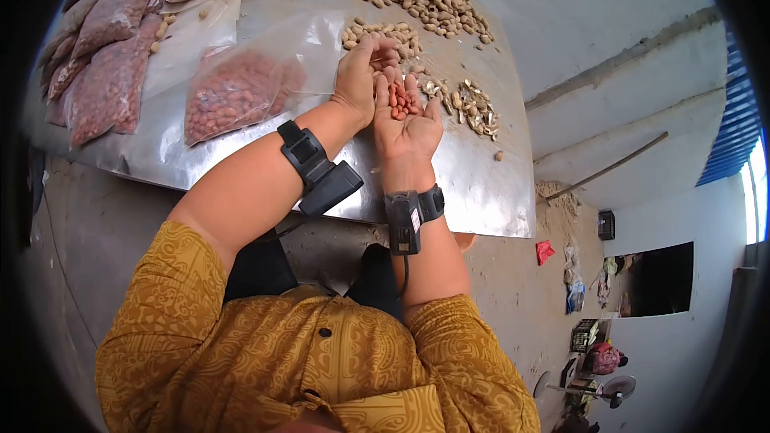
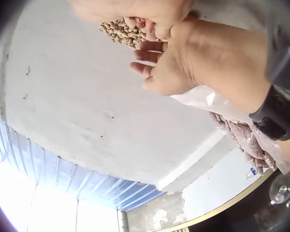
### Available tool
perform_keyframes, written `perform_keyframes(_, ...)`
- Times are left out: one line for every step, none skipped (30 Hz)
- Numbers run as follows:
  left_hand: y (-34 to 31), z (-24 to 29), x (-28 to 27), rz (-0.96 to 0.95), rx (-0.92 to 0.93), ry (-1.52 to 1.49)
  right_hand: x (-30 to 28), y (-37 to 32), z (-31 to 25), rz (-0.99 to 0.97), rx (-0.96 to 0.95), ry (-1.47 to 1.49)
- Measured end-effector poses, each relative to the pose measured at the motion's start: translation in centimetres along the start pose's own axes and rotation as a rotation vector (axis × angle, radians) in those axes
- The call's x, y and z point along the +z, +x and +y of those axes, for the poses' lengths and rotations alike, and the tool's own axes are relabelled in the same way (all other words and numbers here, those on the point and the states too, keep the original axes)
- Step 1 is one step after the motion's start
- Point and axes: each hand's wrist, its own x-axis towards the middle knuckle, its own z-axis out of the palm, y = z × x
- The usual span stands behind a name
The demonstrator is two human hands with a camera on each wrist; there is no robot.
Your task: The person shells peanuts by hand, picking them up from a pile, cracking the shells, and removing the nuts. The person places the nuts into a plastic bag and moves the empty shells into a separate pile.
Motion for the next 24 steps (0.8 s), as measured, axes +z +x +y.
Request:
perform_keyframes(-0.1,-0.1,0.0,0.015,-0.056,-0.066,0.0,0.2,-0.1,-0.018,0.000,0.011)
perform_keyframes(-0.1,-0.1,0.0,0.031,-0.109,-0.133,-0.3,0.5,-0.4,-0.035,0.003,0.018)
perform_keyframes(-0.1,-0.2,-0.1,0.022,-0.108,-0.163,-0.3,0.7,-0.6,-0.052,0.007,0.024)
perform_keyframes(-0.1,-0.3,-0.1,0.061,-0.107,-0.107,-0.3,0.9,-0.9,-0.069,0.012,0.029)
perform_keyframes(-0.3,-0.6,-0.1,0.101,-0.107,-0.052,-0.1,1.0,-1.2,-0.052,-0.019,0.001)
perform_keyframes(-0.4,-0.7,0.0,0.144,-0.107,0.002,0.7,0.8,-1.2,-0.035,-0.048,-0.026)
perform_keyframes(-0.3,-1.1,0.0,0.103,-0.078,0.107,1.4,0.6,-1.2,-0.017,-0.077,-0.054)
perform_keyframes(-0.2,-1.3,-0.2,0.045,0.022,0.344,1.9,0.6,-1.2,-0.016,-0.091,-0.069)
perform_keyframes(-0.1,-1.5,-0.4,-0.012,0.122,0.581,2.4,0.8,-1.2,-0.015,-0.104,-0.083)
perform_keyframes(0.0,-1.7,-0.6,-0.070,0.222,0.818,2.9,0.8,-1.1,-0.014,-0.117,-0.098)
perform_keyframes(0.0,-2.0,-0.5,-0.026,0.306,0.901,3.5,0.8,-0.9,-0.008,-0.128,-0.112)
perform_keyframes(0.1,-2.0,-0.7,-0.100,0.288,0.982,3.9,0.9,-0.8,-0.013,-0.111,-0.139)
perform_keyframes(0.1,-2.1,-0.8,-0.176,0.269,1.062,4.2,1.1,-0.8,-0.017,-0.095,-0.166)
perform_keyframes(0.2,-2.1,-1.0,-0.251,0.249,1.141,4.6,1.3,-0.6,-0.022,-0.078,-0.194)
perform_keyframes(0.2,-2.2,-1.3,-0.355,0.317,1.175,4.9,1.4,-0.5,-0.028,-0.070,-0.205)
perform_keyframes(0.3,-3.2,-1.6,-0.386,0.424,1.163,5.0,1.8,-0.3,-0.026,-0.050,-0.223)
perform_keyframes(0.3,-4.5,-1.9,-0.416,0.531,1.149,5.2,2.2,-0.1,-0.023,-0.030,-0.241)
perform_keyframes(0.3,-4.7,-1.8,-0.444,0.638,1.133,5.4,2.6,0.2,-0.022,-0.010,-0.260)
perform_keyframes(0.6,-4.6,-2.1,-0.599,0.490,1.311,5.6,2.9,0.6,-0.006,0.006,-0.324)
perform_keyframes(0.7,-4.8,-2.0,-0.577,0.672,1.403,5.8,3.2,1.1,0.010,0.022,-0.388)
perform_keyframes(0.6,-5.0,-1.8,-0.550,0.855,1.491,5.9,3.4,1.7,0.027,0.038,-0.452)
perform_keyframes(0.6,-5.1,-1.7,-0.517,1.041,1.572,5.8,3.7,2.5,0.028,0.046,-0.549)
perform_keyframes(0.5,-5.2,-1.7,-0.499,1.105,1.601,5.5,4.0,3.3,0.029,0.055,-0.645)
perform_keyframes(0.7,-5.4,-1.6,-0.503,1.112,1.596,5.5,4.3,3.9,0.028,0.064,-0.742)
